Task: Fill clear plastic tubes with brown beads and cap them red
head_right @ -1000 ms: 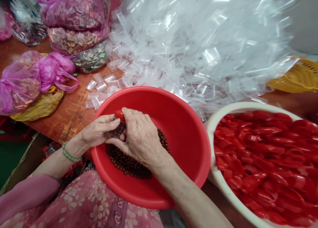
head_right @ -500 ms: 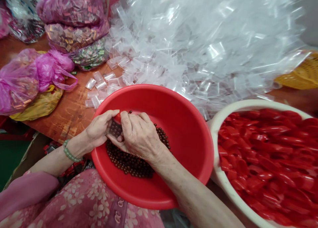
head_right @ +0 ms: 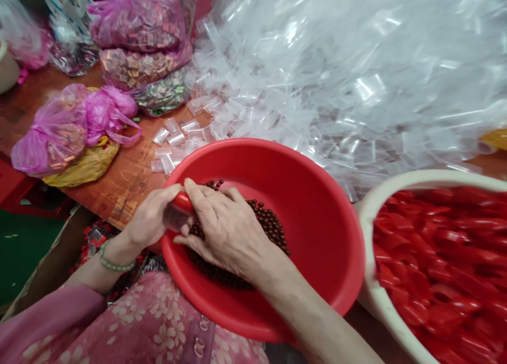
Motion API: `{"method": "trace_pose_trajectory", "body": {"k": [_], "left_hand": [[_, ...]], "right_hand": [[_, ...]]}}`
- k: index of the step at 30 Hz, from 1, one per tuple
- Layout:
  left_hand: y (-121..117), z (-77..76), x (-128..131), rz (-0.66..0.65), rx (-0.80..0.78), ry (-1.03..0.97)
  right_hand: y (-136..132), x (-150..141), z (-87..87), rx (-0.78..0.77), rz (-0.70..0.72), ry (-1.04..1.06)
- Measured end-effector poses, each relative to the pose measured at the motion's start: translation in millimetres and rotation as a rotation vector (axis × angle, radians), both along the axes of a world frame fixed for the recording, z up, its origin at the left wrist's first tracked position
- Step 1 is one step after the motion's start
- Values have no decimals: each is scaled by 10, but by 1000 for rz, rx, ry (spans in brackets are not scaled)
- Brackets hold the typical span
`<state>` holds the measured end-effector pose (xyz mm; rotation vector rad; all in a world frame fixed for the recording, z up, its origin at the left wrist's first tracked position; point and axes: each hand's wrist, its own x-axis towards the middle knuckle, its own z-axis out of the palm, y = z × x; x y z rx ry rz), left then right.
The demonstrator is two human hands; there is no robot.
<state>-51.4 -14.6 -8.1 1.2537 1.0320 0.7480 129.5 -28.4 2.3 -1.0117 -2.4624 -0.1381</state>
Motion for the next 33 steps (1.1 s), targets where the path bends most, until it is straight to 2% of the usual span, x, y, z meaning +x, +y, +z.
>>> {"method": "trace_pose_trajectory", "body": {"k": [2, 3, 5, 8, 10, 13, 16, 19, 22, 26, 28, 30, 33], "left_hand": [[-162, 155, -351, -23, -1, 18], [-250, 227, -551, -18, 38, 90], [-415, 331, -960, -52, 100, 363], [-567, 359, -1429, -198, 120, 815], [-555, 302, -1531, -199, 191, 1022], [-320, 127, -1319, -99, 425, 1045], [115, -120, -852, -111, 588, 932], [536, -352, -412, -5, 465, 1108], [776, -504, -163, 80, 358, 1295], [856, -633, -111, 122, 414, 1350], [860, -698, -144, 127, 481, 1339], [871, -766, -187, 145, 551, 1297], [916, -857, -258, 235, 663, 1135]], "right_hand": [[-51, 70, 23, -114, 24, -33], [-67, 123, 5, -153, 17, -56], [-72, 246, -84, -214, -7, -103], [-30, 421, -270, -331, -56, -168], [21, 499, -370, -440, -125, -234], [113, 547, -464, -604, -250, -358], [199, 532, -535, -695, -389, -407], [251, 458, -609, -724, -459, -396], [254, 317, -673, -693, -475, -402], [147, 90, -703, -643, -403, -357], [45, 1, -683, -671, -332, -304], [-67, -57, -649, -778, -260, -240], [-188, -82, -611, -1060, -181, -111]]}}
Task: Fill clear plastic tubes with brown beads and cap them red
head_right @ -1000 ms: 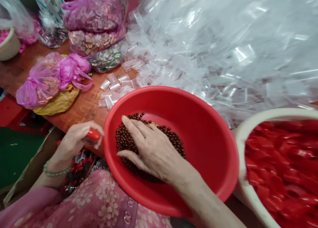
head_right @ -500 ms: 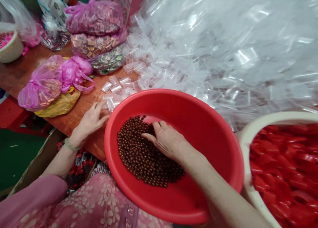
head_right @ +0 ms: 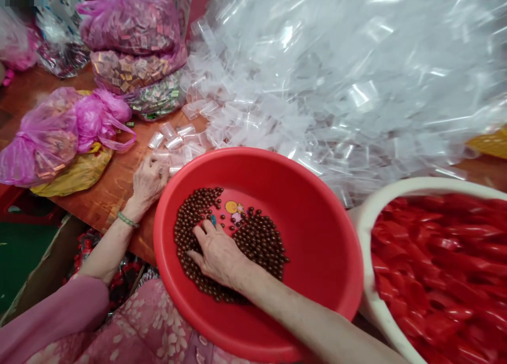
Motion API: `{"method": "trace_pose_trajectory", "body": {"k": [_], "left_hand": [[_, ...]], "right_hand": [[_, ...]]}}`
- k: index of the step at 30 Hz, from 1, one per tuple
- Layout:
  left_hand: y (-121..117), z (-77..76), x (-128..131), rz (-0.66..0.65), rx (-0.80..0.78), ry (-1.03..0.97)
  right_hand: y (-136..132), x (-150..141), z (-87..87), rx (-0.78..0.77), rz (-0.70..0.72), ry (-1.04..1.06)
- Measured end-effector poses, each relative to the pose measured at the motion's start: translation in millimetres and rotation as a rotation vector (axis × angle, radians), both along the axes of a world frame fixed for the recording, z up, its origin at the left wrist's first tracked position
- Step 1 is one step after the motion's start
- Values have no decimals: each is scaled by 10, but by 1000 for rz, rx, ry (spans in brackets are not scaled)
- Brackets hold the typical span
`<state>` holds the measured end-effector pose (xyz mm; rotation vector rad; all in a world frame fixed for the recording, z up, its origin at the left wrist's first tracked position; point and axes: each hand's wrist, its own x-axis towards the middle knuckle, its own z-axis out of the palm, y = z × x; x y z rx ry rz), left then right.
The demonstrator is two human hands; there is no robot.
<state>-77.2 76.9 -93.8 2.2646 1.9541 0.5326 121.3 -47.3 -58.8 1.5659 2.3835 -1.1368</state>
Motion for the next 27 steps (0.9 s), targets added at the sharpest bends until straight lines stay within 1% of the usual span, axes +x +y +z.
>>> {"method": "trace_pose_trajectory", "body": {"k": [3, 4, 6, 8, 9, 11, 13, 14, 16, 17, 19, 21, 22, 24, 27], "left_hand": [[52, -28, -68, -58, 172, -228], [62, -12, -87, -72, 209, -303], [63, 63, -120, -67, 227, -429], [33, 196, -138, -38, 199, -527], [6, 279, -140, -35, 180, -568], [-72, 462, -123, -59, 141, -649], [-176, 646, -71, -102, 90, -756], [-236, 730, -31, -129, 39, -817], [-362, 872, 71, -230, -140, -920], [-426, 927, 130, -296, -247, -935], [-549, 1001, 251, -428, -443, -872], [-658, 1028, 363, -521, -575, -794], [-704, 1027, 413, -543, -624, -782], [-775, 1008, 499, -568, -718, -805], [-829, 972, 592, -579, -802, -844]], "right_hand": [[-16, 34, -8, -217, -13, 131], [3, 55, -17, -278, -13, 172], [62, 105, -29, -414, -36, 264], [139, 160, -13, -537, -68, 342], [177, 185, 10, -615, -117, 421], [248, 225, 89, -758, -279, 658], [306, 244, 202, -815, -454, 894], [330, 247, 267, -796, -527, 976], [374, 242, 406, -692, -660, 1086], [395, 236, 474, -641, -743, 1156], [439, 224, 598, -531, -900, 1296], [482, 211, 692, -427, -985, 1388], [501, 204, 726, -379, -1009, 1413], [524, 190, 771, -305, -1058, 1440], [518, 174, 805, -272, -1111, 1439]]}}
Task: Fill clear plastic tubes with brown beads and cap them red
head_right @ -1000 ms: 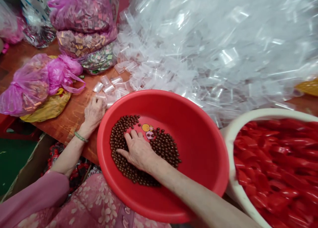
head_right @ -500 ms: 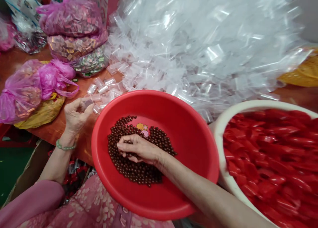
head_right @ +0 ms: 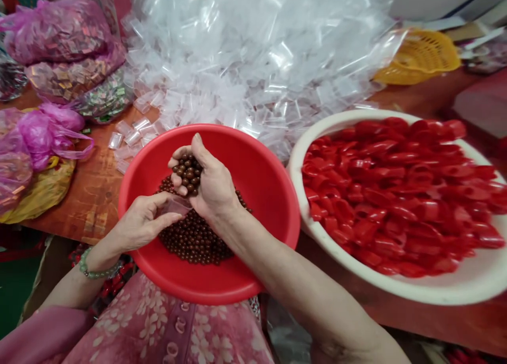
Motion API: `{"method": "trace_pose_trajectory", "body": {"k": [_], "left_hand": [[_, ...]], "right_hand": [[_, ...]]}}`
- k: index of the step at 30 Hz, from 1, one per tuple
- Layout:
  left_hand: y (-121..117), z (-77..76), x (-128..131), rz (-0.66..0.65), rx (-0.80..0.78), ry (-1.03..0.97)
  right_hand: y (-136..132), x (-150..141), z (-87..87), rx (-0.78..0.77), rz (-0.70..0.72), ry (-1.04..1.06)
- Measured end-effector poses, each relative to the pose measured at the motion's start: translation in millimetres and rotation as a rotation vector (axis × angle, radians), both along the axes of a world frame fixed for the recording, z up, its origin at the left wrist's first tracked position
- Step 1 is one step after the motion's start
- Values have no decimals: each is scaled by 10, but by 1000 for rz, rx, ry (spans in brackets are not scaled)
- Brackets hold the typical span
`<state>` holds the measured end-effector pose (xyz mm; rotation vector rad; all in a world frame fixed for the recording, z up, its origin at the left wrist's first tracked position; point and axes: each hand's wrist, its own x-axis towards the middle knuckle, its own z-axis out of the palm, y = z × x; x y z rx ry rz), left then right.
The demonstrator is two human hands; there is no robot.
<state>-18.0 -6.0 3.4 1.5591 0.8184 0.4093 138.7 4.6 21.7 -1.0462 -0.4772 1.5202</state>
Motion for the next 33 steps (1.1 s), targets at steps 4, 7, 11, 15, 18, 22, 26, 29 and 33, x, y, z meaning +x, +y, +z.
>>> {"method": "trace_pose_trajectory", "body": {"k": [4, 7, 11, 15, 18, 22, 26, 29, 33], "left_hand": [[3, -39, 60, -15, -63, -41], [20, -69, 67, -14, -55, -20], [37, -88, 63, -5, -45, -6], [57, -98, 59, 15, -49, -21], [70, -114, 58, 25, -28, -7], [78, -143, 63, 12, 4, 0], [78, -178, 67, 23, 21, 0], [81, -188, 69, 17, 1, -42], [86, -136, 65, 38, -157, -175]], "right_hand": [[-45, 13, 12, -11, 43, -26], [-62, 32, -4, 11, 69, -59], [-59, 40, -31, 35, 90, -113], [-61, 40, -25, 55, 75, -163], [-76, 39, -11, 79, 66, -192], [-101, 33, 9, 126, 86, -281], [-112, 24, 38, 146, 86, -330], [-119, 46, 43, 142, 68, -341], [-154, 163, -22, 248, 76, -398]]}}
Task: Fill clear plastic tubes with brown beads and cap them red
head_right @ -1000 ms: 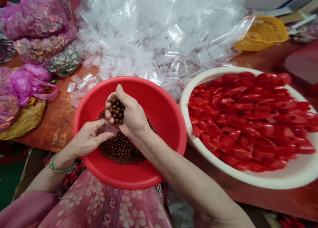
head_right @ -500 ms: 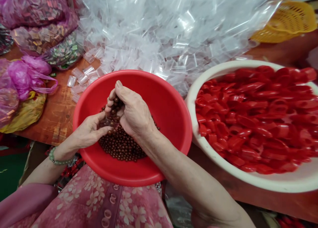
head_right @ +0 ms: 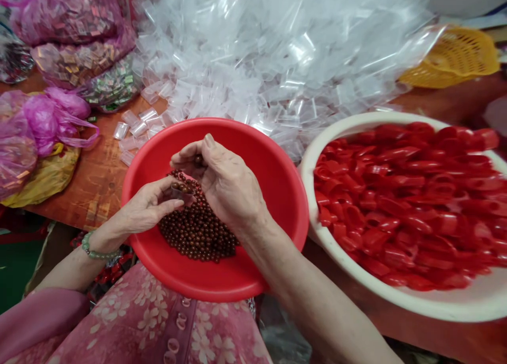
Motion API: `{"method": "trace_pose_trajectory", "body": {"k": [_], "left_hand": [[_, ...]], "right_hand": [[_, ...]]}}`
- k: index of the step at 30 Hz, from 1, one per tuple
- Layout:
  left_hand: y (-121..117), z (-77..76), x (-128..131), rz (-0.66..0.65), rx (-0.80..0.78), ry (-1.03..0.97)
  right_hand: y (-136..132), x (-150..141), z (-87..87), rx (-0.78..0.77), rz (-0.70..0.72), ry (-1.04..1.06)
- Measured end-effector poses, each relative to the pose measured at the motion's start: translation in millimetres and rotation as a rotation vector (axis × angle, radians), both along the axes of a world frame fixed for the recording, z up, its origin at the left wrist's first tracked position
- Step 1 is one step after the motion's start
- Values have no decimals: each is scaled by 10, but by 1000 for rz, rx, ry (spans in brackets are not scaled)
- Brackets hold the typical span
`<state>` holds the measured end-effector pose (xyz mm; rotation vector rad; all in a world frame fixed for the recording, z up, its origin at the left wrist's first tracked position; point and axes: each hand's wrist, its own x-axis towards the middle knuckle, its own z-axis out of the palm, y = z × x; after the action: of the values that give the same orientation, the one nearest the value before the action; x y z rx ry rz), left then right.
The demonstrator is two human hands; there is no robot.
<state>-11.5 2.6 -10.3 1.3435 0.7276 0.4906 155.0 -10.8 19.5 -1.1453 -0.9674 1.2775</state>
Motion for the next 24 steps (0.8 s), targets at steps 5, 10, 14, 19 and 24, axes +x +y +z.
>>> {"method": "trace_pose_trajectory", "body": {"k": [5, 10, 14, 19, 24], "left_hand": [[-6, 121, -29, 15, -173, -179], [29, 140, -11, -21, -65, -138], [64, 118, 37, -30, -56, -103], [72, 153, 80, -14, -143, -163], [69, 132, 96, -2, -129, -208]], "right_hand": [[-76, 172, -102, 95, 83, -258], [-180, 211, -93, 138, 257, -335], [-248, 222, -70, 236, 390, -476], [-274, 255, -78, 362, 323, -598], [-282, 276, -83, 481, 352, -759]]}}
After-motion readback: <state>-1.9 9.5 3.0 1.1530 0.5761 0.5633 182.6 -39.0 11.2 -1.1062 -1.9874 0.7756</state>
